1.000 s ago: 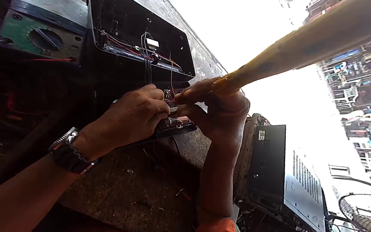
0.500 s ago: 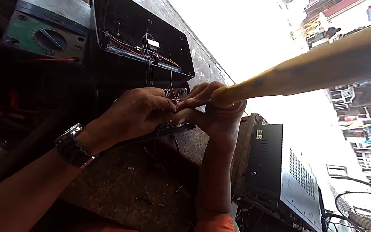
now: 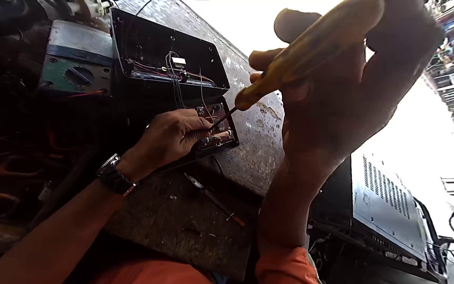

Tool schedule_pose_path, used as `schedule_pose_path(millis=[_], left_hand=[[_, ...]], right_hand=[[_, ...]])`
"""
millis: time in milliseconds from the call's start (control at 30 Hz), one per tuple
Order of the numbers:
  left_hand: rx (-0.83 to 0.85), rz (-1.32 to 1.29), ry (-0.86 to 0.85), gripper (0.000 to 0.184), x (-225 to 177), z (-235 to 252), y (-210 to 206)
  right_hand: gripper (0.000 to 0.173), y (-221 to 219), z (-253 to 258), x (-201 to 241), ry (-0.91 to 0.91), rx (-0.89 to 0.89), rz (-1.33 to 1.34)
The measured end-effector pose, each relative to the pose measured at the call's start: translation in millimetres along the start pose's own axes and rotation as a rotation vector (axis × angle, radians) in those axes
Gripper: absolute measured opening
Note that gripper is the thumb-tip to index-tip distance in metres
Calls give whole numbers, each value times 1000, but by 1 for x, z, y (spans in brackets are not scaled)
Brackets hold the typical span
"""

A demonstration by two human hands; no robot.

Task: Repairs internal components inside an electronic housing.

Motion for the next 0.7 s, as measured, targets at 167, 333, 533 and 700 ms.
schedule_pose_path(millis=[167, 333, 533, 700], left_hand=[[-30, 9, -14, 26, -2, -3, 3], [-50, 158, 97, 57, -25, -27, 24], [-23, 348, 314, 108, -10, -66, 13], [-81, 302, 284, 98, -6, -69, 8]], right_hand=[[56, -8, 7, 13, -8, -90, -211], [48, -3, 6, 21, -65, -28, -276], [39, 10, 1, 29, -33, -121, -254], [33, 12, 1, 33, -57, -115, -393]])
Point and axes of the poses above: each hand's wrist, its own z-axis towards the middle knuckle, its own y-axis out of the back of the hand, x = y × z, the point moved 4 cm from there along z, towards the middle knuckle, and after that the axes turned 10 degrees about x, right-handed, at the moved point
